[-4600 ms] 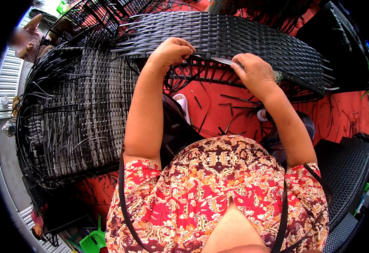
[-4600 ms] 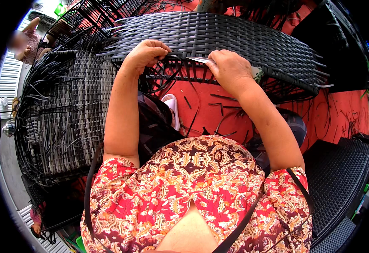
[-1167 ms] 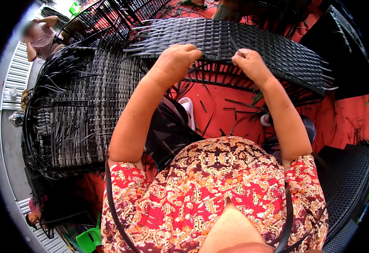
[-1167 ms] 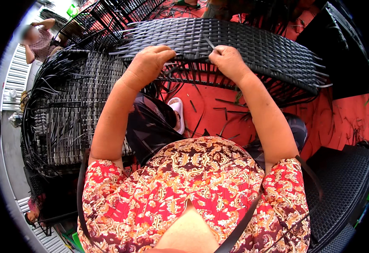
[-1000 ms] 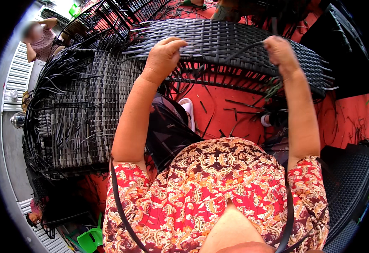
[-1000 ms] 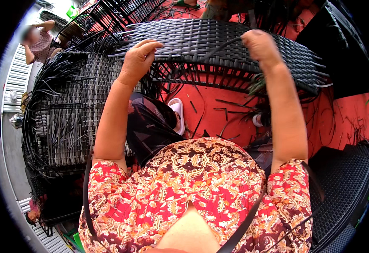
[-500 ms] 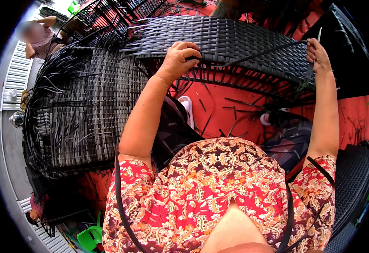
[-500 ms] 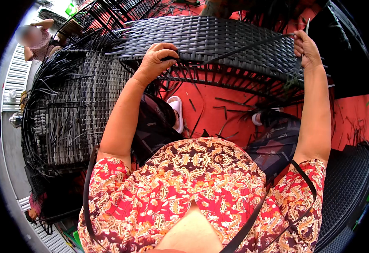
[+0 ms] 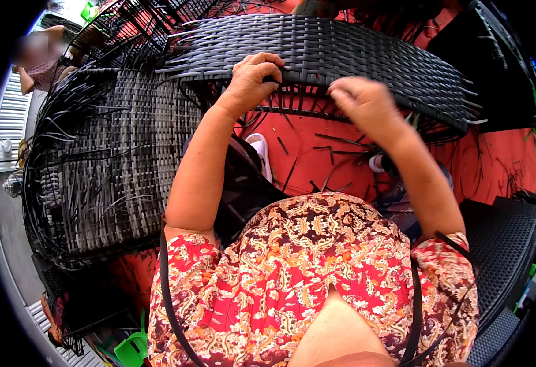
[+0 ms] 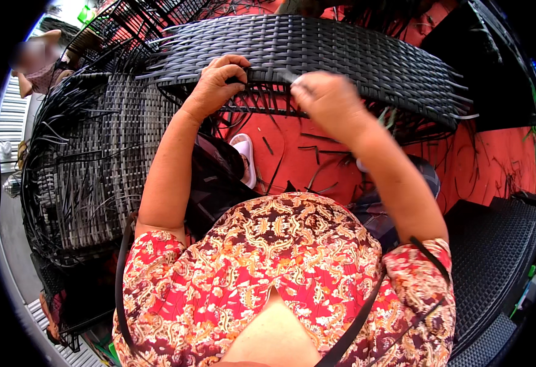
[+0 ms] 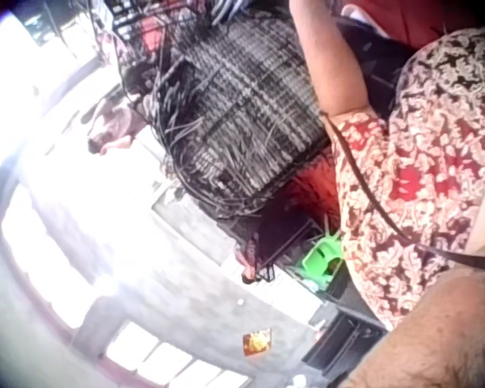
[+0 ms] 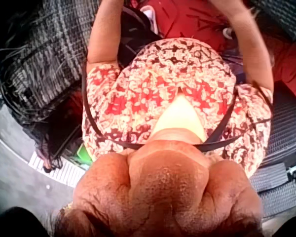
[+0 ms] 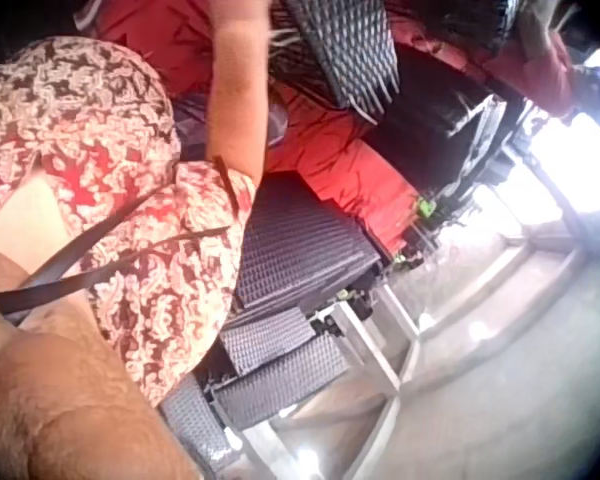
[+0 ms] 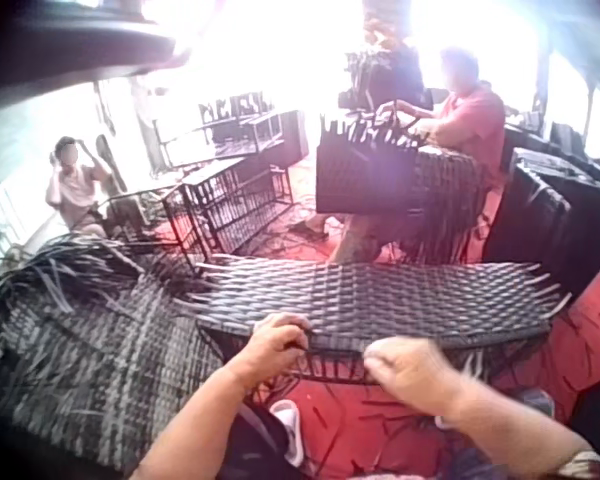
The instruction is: The person weaves black synthetic rattan strips through the frame of a chair, pulling strips tight and trimming excess material using a tool.
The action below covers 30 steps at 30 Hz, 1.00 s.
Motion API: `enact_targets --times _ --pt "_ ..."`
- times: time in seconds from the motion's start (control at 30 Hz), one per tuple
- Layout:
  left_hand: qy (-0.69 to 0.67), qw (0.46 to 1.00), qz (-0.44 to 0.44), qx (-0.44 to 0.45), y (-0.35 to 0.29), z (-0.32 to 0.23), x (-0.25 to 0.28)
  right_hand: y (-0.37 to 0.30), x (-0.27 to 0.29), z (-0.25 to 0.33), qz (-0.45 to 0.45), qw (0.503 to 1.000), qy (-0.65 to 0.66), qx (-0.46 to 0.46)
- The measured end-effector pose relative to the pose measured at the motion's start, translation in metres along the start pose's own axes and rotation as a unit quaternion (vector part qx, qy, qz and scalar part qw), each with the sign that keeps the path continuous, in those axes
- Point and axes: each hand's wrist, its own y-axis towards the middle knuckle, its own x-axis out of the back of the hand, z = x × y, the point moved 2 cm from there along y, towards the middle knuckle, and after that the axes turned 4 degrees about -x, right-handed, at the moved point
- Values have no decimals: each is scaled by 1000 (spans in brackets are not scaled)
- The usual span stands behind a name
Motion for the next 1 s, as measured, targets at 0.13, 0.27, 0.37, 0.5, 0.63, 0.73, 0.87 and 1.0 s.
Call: enact_targets --times 0.13,0.27,0.37,0.5,0.63,0.73,0.87,1.0 --pt "-6 1000 -13 0 1 0 -5 -5 -73 -39 -39 997 -51 -32" --pt "0 1000 -23 -3 3 3 -8 0 -96 -48 -4 992 -5 -126" --pt "1 1000 -21 -1 2 3 -9 12 -82 -37 90 973 -113 -178" --pt "16 1000 -26 0 1 0 -10 2 -63 -14 74 973 -198 -89" --pt "33 999 -29 6 -1 -2 -10 9 -35 6 56 987 -146 -37" --pt "26 998 -49 -1 2 2 -12 32 -20 -8 97 989 -10 -114" --pt "-37 992 -63 106 9 7 -21 59 0 -15 134 954 204 -174" --pt "-45 986 -103 119 15 12 -23 65 3 -37 190 926 194 -261"
